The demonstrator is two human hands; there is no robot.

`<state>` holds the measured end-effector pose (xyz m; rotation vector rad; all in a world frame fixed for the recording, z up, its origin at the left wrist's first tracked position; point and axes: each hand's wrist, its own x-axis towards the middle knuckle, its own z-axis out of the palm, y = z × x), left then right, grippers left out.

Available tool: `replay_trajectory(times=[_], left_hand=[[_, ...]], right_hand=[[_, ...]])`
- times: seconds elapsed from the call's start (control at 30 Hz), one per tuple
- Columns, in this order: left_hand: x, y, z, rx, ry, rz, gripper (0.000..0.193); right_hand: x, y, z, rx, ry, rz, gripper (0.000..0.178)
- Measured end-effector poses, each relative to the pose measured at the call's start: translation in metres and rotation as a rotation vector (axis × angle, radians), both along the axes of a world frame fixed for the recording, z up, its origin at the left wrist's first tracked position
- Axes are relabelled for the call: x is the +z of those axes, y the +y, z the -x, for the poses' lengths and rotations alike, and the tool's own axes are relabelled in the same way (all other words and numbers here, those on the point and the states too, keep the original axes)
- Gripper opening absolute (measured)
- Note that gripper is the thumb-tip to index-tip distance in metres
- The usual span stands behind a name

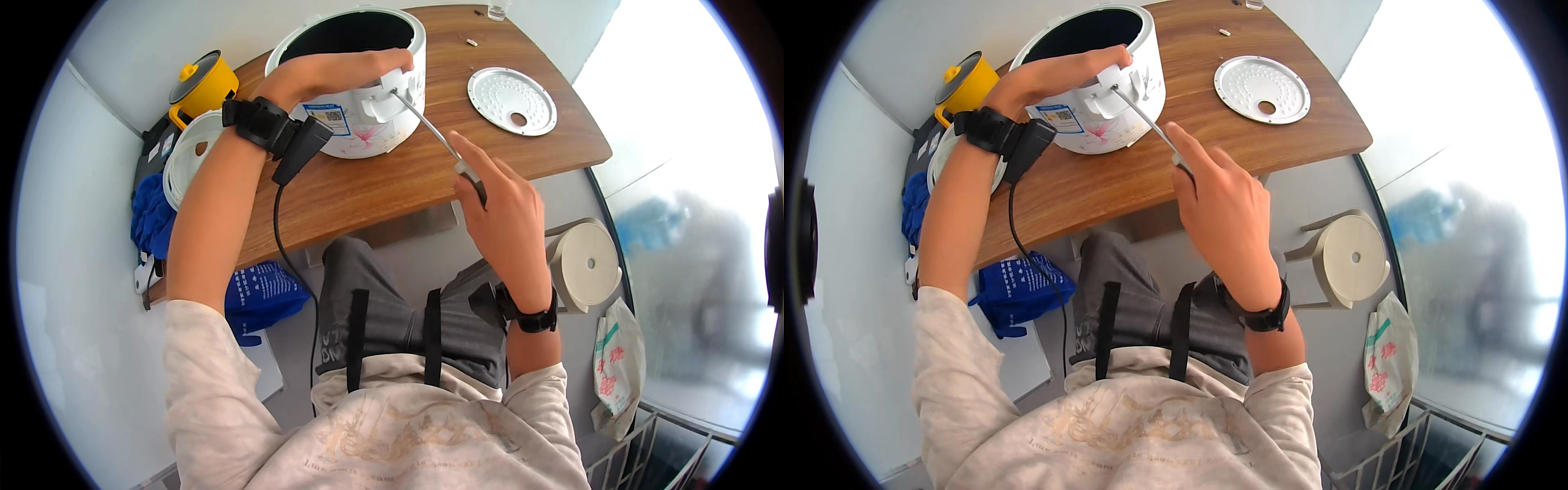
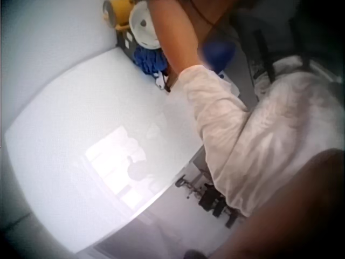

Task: The person assembles a white rice cooker by hand, using a screwdriver to remove a small plastic piece from the cooker body, then fitting a white rubber gasket into the lid and placing the lid on the cooker.

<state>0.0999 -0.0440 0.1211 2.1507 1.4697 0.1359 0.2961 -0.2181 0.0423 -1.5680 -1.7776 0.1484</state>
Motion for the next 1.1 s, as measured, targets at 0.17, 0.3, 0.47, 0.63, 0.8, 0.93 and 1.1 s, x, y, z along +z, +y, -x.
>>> replay_trajectory(times=[0.17,0.3,0.47,0.63,0.8,0.93,1.1], left_hand=[[0.013,-0.012,-0.009,-0.157,-0.045,0.100,0.086],[-0.001,-0.007,-0.005,-0.069,-0.052,0.007,0.084],[-0.005,0.002,-0.003,-0.041,-0.041,-0.005,0.091],[-0.006,0.008,-0.001,-0.072,-0.049,-0.005,0.096],[-0.001,0.000,-0.001,-0.065,-0.047,-0.016,0.100],[-0.001,0.001,0.000,-0.101,-0.068,-0.021,0.100],[0.001,-0.001,-0.001,-0.078,-0.054,-0.005,0.100]], right_hand=[[-0.004,-0.014,0.007,0.207,0.923,0.425,0.034],[-0.015,-0.016,0.018,0.403,1.532,0.614,0.038],[-0.015,-0.016,0.026,0.472,1.642,0.643,0.038],[-0.016,-0.013,0.027,0.482,1.677,0.644,0.037],[-0.017,-0.014,0.031,0.468,1.690,0.634,0.037],[-0.017,-0.014,0.031,0.468,1.711,0.629,0.038],[-0.019,-0.016,0.030,0.515,1.723,0.628,0.039]])
